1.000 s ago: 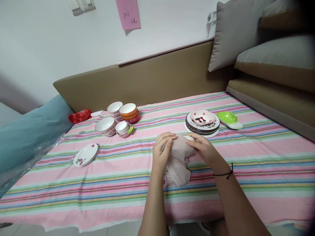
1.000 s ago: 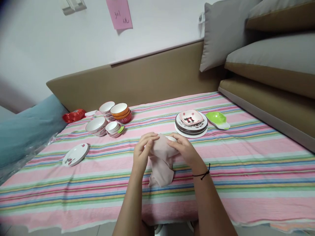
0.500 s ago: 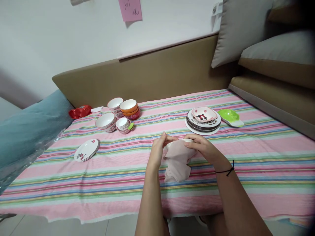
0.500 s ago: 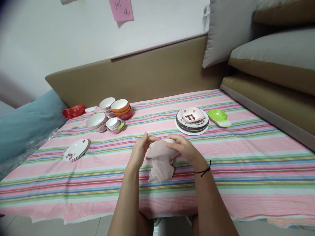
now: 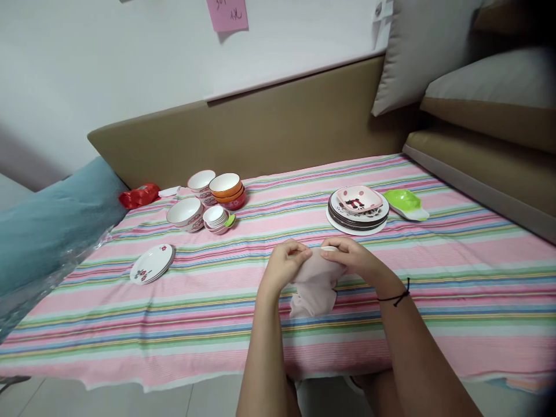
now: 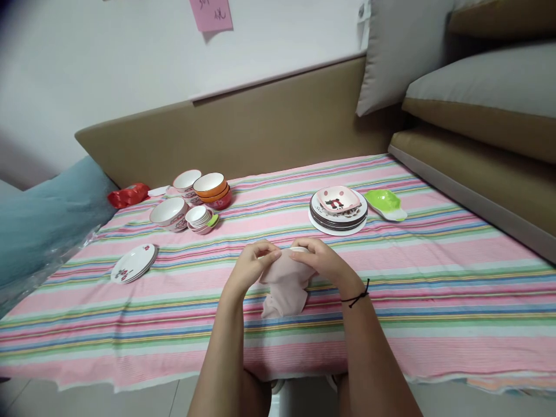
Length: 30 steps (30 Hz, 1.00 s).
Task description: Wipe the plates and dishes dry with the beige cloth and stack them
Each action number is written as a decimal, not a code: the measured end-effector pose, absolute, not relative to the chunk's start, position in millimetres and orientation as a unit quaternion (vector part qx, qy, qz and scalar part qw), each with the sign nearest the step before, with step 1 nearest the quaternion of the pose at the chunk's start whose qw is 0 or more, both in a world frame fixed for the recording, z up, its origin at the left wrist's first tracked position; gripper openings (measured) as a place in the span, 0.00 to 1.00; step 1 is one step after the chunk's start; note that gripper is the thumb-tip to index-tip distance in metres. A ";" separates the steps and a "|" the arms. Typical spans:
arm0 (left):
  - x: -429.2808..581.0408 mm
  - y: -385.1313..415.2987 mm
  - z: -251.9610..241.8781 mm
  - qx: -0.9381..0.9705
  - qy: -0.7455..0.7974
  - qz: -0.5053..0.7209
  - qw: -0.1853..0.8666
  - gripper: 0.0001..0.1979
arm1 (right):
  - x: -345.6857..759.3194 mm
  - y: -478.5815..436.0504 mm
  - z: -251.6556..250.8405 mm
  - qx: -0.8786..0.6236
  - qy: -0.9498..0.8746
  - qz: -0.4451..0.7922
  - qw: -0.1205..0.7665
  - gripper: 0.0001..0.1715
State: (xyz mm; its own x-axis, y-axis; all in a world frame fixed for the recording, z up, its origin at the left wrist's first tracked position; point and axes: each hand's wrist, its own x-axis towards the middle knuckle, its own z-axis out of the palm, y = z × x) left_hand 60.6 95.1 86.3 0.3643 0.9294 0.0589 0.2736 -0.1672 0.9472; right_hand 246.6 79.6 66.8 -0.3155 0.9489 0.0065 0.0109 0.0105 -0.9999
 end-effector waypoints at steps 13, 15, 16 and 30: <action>73.8 106.7 69.1 0.764 0.495 0.293 0.291 0.13 | 255.6 79.8 64.2 -0.437 -0.549 0.584 0.408 0.21; 76.3 108.4 66.6 0.763 0.494 0.294 0.298 0.14 | 256.8 80.4 61.1 -0.436 -0.542 0.591 0.409 0.20; 76.7 108.8 65.8 0.762 0.493 0.292 0.303 0.15 | 257.4 80.8 59.9 -0.436 -0.538 0.595 0.409 0.20; 99.9 94.9 59.7 0.810 0.440 0.370 0.116 0.08 | 254.5 81.0 63.0 -0.473 -0.521 0.557 0.441 0.19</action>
